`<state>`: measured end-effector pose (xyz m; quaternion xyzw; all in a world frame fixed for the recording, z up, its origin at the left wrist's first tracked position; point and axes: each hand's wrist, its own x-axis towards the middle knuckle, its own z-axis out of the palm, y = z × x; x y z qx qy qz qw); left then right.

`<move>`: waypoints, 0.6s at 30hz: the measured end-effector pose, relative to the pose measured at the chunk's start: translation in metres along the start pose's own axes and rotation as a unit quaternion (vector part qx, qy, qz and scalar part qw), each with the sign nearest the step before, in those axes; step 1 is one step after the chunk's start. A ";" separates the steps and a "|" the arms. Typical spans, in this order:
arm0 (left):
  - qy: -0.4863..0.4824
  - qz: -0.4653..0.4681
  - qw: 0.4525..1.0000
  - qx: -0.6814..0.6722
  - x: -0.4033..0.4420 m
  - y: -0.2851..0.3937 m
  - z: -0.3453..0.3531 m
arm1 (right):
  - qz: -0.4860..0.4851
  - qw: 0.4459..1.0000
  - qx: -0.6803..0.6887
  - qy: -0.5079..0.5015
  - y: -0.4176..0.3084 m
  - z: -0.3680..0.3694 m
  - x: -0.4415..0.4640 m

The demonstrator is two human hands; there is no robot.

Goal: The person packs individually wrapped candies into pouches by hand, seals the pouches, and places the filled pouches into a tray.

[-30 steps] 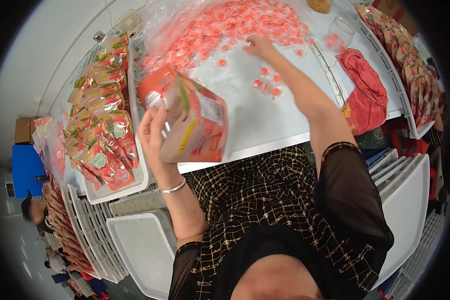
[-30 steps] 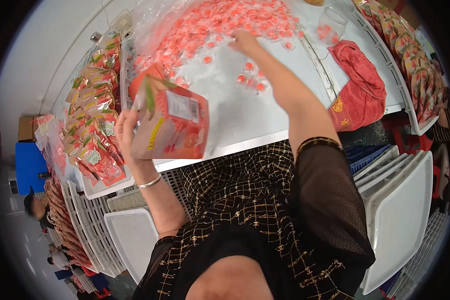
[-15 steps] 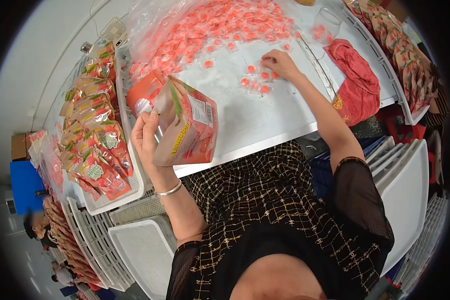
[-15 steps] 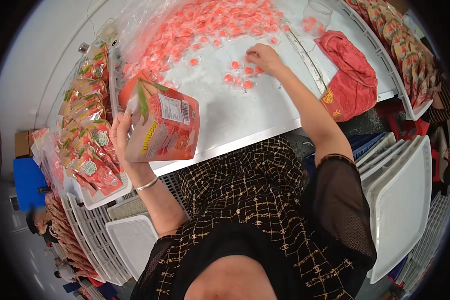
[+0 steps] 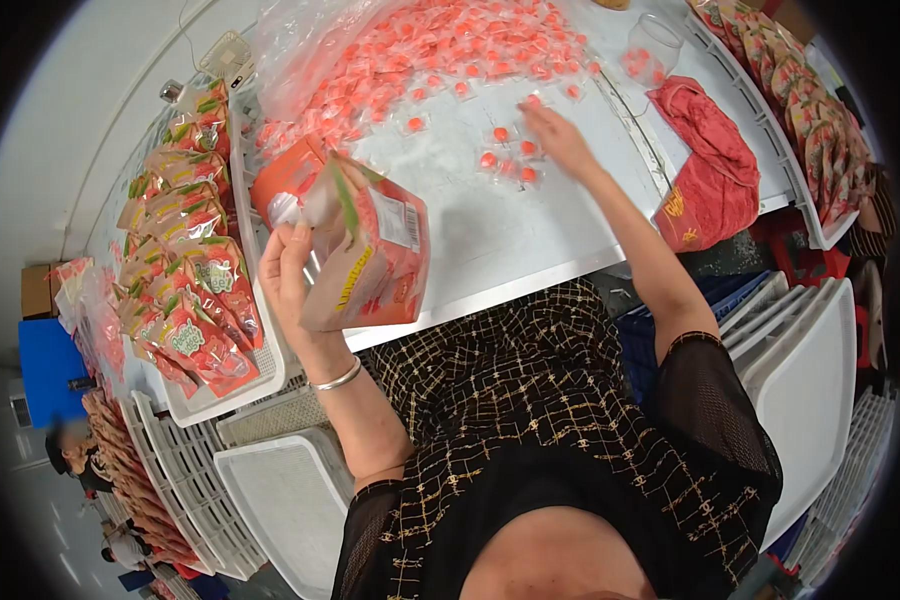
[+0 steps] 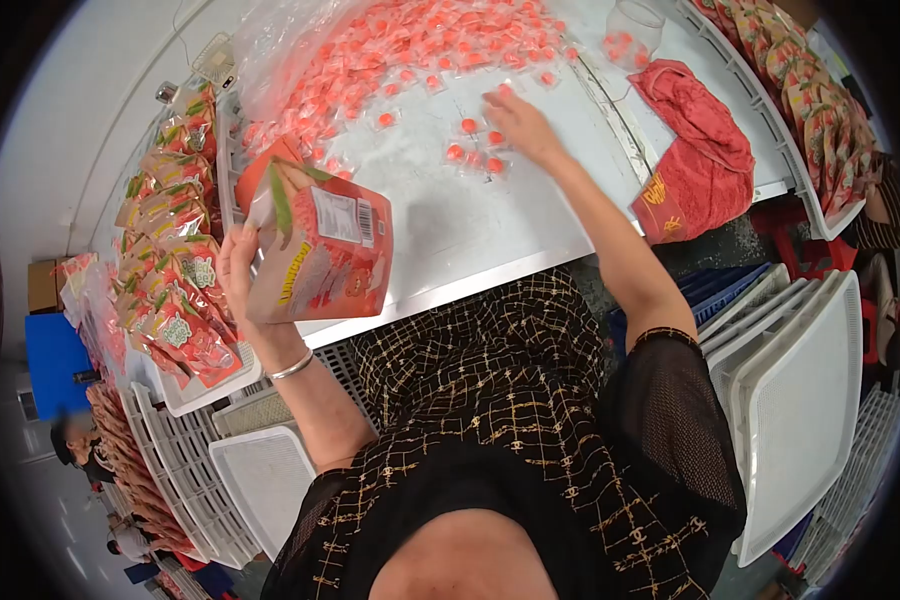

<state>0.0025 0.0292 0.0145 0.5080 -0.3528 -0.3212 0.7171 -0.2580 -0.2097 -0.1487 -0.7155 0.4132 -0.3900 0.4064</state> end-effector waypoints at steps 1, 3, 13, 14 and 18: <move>0.000 0.002 1.000 -0.001 0.001 -0.002 0.005 | -0.002 1.000 0.000 0.000 -0.012 0.013 -0.006; 0.004 -0.008 1.000 0.004 0.000 -0.005 0.013 | -0.198 0.886 -0.411 0.080 -0.035 0.036 -0.019; -0.057 0.059 0.993 0.080 0.016 0.000 0.040 | 0.011 0.999 0.001 0.049 -0.023 0.051 0.029; -0.071 0.074 0.989 0.109 0.020 -0.002 0.047 | 0.089 0.978 0.180 0.061 -0.058 0.042 0.038; -0.067 0.124 0.962 0.233 0.042 -0.035 0.065 | 0.065 0.794 0.605 -0.011 -0.211 0.022 0.031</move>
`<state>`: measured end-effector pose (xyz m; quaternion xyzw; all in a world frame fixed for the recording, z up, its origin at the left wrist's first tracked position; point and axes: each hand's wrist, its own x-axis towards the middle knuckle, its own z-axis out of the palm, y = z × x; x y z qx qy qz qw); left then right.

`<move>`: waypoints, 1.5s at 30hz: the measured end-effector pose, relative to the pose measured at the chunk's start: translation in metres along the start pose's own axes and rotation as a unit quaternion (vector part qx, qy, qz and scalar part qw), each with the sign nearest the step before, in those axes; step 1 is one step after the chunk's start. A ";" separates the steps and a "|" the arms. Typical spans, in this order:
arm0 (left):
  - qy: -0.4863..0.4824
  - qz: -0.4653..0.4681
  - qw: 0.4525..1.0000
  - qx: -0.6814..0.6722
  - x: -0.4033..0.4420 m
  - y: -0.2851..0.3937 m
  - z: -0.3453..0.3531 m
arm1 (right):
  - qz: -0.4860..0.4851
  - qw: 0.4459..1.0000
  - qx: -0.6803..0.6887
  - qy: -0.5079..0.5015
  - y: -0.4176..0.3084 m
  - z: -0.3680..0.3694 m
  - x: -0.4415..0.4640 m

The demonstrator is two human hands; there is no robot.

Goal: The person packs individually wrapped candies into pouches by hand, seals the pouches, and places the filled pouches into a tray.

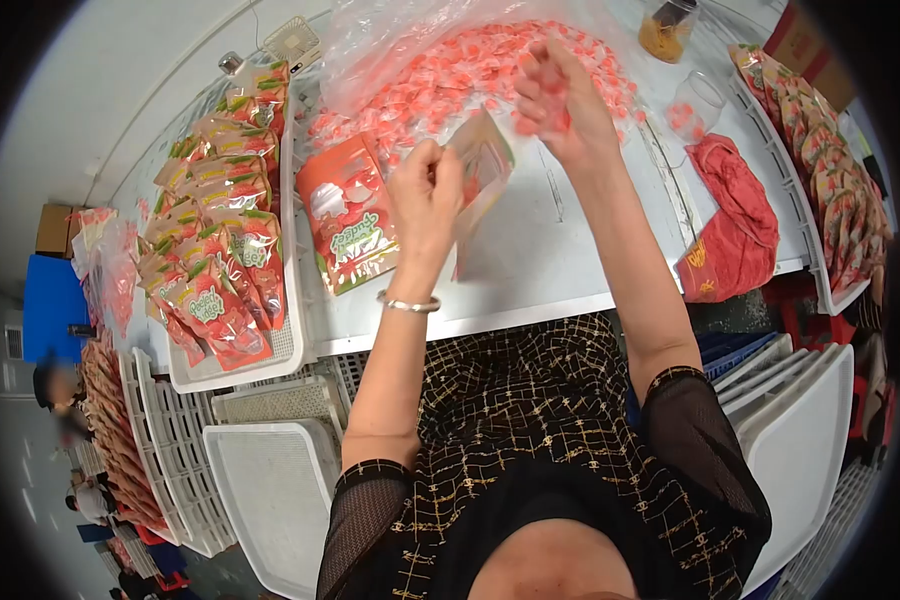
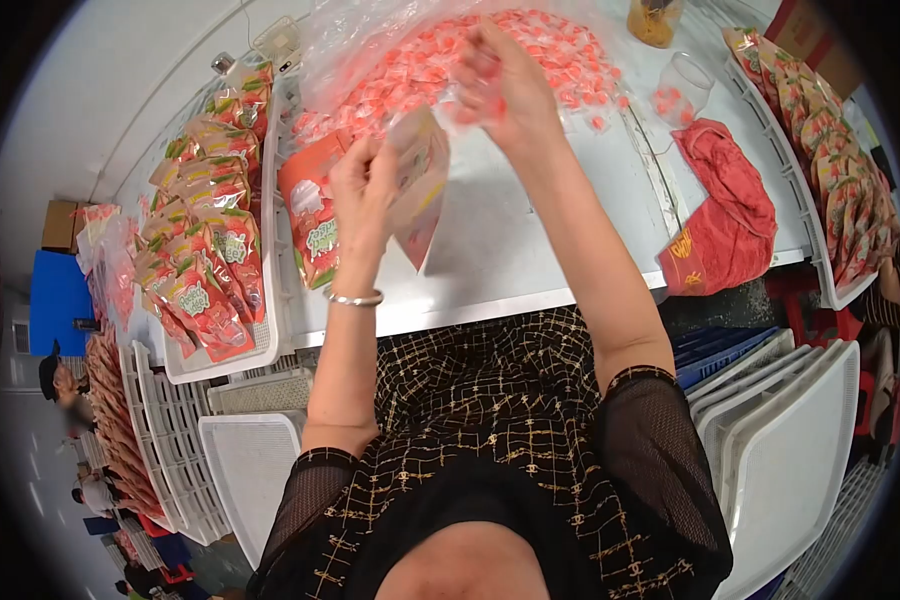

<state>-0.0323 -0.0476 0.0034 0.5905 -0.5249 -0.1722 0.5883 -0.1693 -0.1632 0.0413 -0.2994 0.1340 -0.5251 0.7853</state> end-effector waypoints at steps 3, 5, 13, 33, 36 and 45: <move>0.058 -0.015 0.997 0.052 0.005 0.001 0.019 | 0.041 0.993 -0.106 -0.033 0.015 0.032 -0.006; 0.078 -0.032 0.996 0.017 0.010 -0.010 0.021 | -0.224 0.876 -0.409 -0.125 0.041 0.013 0.001; 0.127 -0.007 0.991 0.043 0.008 -0.017 0.024 | -0.279 0.692 -0.644 -0.169 0.062 0.003 0.007; 0.168 -0.019 0.985 -0.032 -0.014 -0.016 -0.039 | -0.132 0.471 -0.746 -0.452 0.030 0.019 -0.068; 0.133 -0.044 0.986 -0.094 -0.025 -0.017 -0.056 | 0.039 0.866 -0.328 -0.375 0.022 -0.005 -0.019; 0.107 -0.107 0.977 -0.148 -0.056 0.000 -0.061 | -0.166 0.484 -0.859 -0.024 0.147 -0.125 0.096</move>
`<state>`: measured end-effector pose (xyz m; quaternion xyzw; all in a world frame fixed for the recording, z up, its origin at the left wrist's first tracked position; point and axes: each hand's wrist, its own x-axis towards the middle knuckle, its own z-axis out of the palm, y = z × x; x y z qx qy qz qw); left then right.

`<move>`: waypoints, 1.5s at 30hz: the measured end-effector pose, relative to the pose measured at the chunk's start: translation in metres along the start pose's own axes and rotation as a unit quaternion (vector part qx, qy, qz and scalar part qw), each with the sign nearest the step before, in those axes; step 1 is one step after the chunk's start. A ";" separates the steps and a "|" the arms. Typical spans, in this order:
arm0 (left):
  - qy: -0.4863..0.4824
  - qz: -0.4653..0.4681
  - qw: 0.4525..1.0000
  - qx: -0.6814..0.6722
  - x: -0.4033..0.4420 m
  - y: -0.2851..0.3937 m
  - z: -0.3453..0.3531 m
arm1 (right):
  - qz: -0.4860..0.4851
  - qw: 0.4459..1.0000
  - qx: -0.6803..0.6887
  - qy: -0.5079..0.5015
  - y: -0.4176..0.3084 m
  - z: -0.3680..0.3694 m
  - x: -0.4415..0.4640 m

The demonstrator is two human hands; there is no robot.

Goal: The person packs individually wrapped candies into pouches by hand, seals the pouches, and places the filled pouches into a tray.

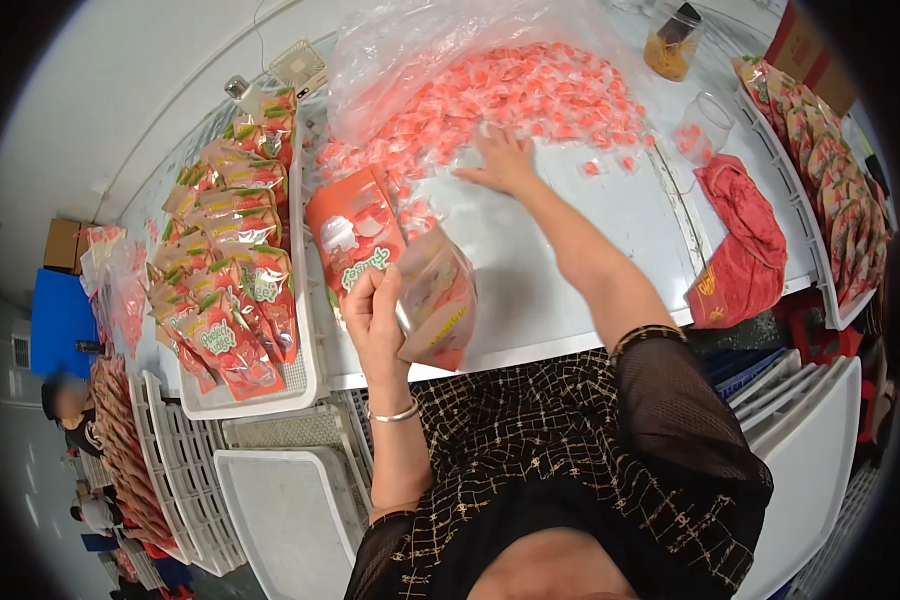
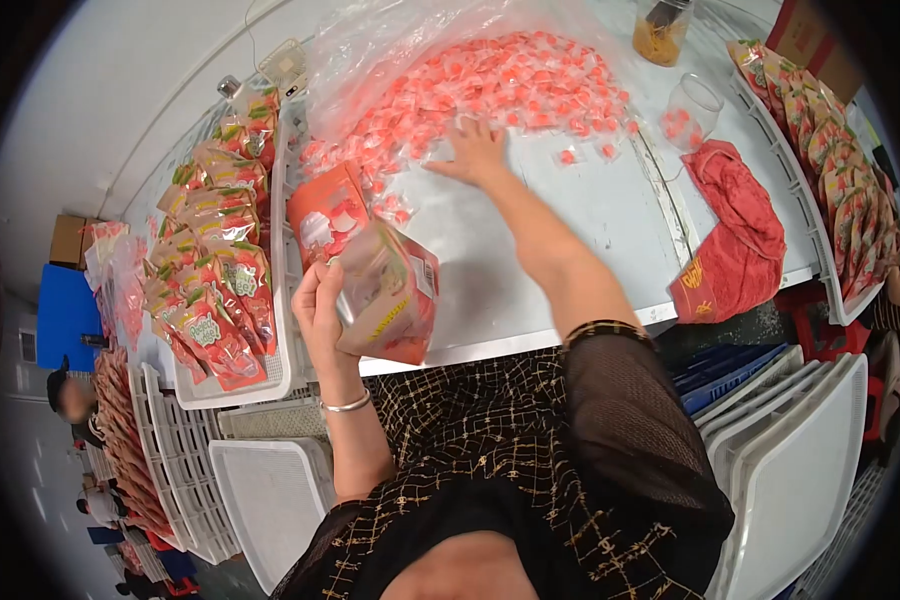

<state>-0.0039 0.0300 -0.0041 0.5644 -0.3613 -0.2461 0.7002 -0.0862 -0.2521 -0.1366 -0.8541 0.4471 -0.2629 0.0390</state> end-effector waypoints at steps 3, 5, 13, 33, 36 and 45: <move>-0.009 -0.020 0.999 -0.029 -0.001 0.000 -0.008 | 0.014 0.998 -0.035 -0.055 -0.013 0.011 -0.006; 0.032 -0.034 0.997 -0.067 -0.002 0.007 -0.009 | 0.025 0.994 -0.022 -0.108 -0.004 0.008 -0.022; 0.005 -0.023 0.997 -0.073 0.001 0.008 0.000 | 0.034 0.978 0.181 0.096 0.062 -0.036 -0.087; 0.014 -0.019 0.998 -0.064 -0.003 0.015 -0.001 | -0.146 0.978 -0.034 -0.146 0.039 -0.067 -0.104; 0.065 -0.030 0.994 -0.086 -0.005 0.016 -0.004 | -0.207 0.973 0.002 -0.098 0.031 -0.059 -0.121; -0.027 0.018 0.999 -0.029 0.032 0.008 0.032 | 0.243 0.785 0.569 -0.029 0.029 -0.073 -0.074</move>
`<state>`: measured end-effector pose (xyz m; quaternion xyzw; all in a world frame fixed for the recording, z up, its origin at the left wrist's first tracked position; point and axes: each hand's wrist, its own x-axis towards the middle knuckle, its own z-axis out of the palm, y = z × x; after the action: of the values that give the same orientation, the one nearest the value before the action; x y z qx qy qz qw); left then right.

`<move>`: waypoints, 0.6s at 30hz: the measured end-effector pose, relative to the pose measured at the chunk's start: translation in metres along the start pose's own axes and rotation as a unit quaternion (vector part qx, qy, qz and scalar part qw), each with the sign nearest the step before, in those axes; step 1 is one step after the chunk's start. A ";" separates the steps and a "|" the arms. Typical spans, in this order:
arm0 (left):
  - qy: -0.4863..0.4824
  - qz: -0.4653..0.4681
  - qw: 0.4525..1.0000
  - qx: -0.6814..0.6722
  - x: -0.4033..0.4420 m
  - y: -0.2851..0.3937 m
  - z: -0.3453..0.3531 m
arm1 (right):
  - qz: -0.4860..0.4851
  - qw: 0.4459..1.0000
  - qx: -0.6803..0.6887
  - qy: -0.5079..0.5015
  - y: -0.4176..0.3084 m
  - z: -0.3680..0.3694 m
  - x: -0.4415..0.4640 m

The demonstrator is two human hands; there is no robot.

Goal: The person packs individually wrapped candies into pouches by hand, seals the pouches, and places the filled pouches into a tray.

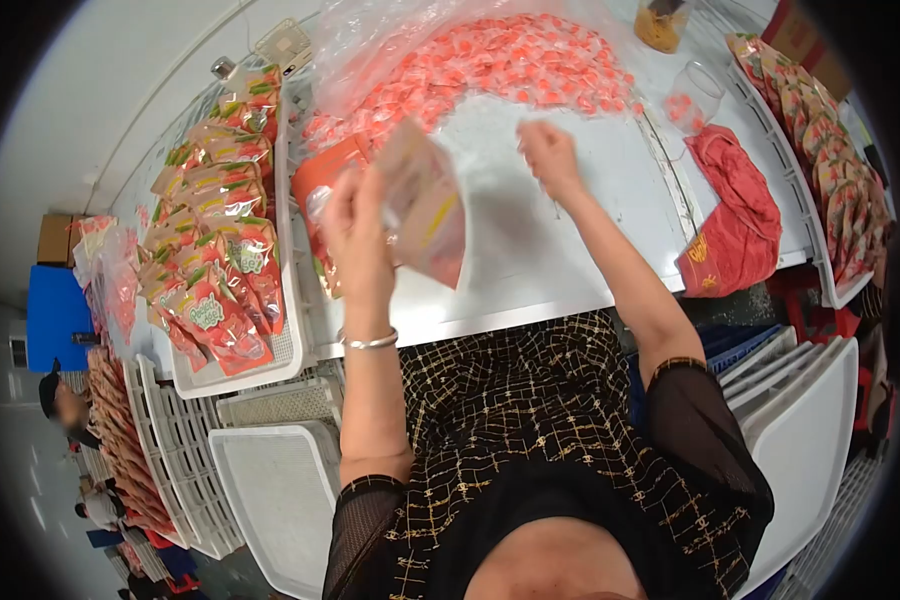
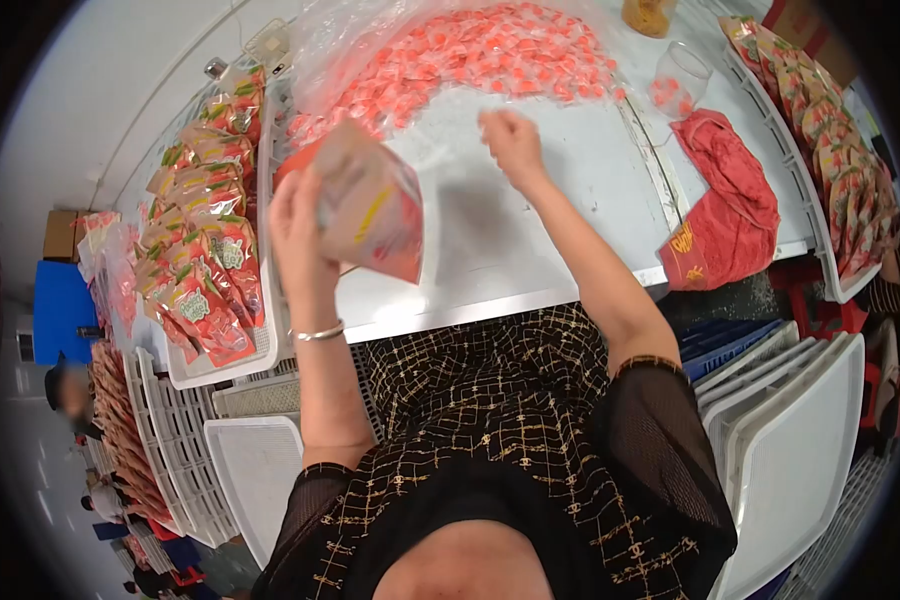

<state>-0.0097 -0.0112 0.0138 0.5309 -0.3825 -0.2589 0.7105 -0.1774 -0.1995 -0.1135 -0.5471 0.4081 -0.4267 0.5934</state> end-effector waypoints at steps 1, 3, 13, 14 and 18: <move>0.006 0.004 1.000 0.001 0.004 -0.003 0.007 | 0.006 0.989 0.147 -0.013 -0.041 0.006 -0.007; -0.036 0.027 0.993 0.109 0.012 -0.011 0.028 | -0.024 0.938 0.340 -0.065 -0.111 0.019 -0.021; 0.018 0.017 0.990 0.139 0.039 -0.047 0.067 | -0.327 0.925 -0.179 -0.071 -0.123 0.061 -0.027; 0.022 0.029 0.988 0.151 0.038 -0.048 0.069 | -0.321 0.936 -0.132 -0.059 -0.122 0.062 -0.027; 0.033 0.044 0.988 0.146 0.044 -0.053 0.064 | -0.275 0.936 -0.144 -0.166 -0.131 0.037 -0.018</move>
<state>-0.0345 -0.0969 -0.0158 0.6196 -0.4159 -0.1511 0.6483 -0.1556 -0.1760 0.0204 -0.7805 0.1945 -0.4126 0.4275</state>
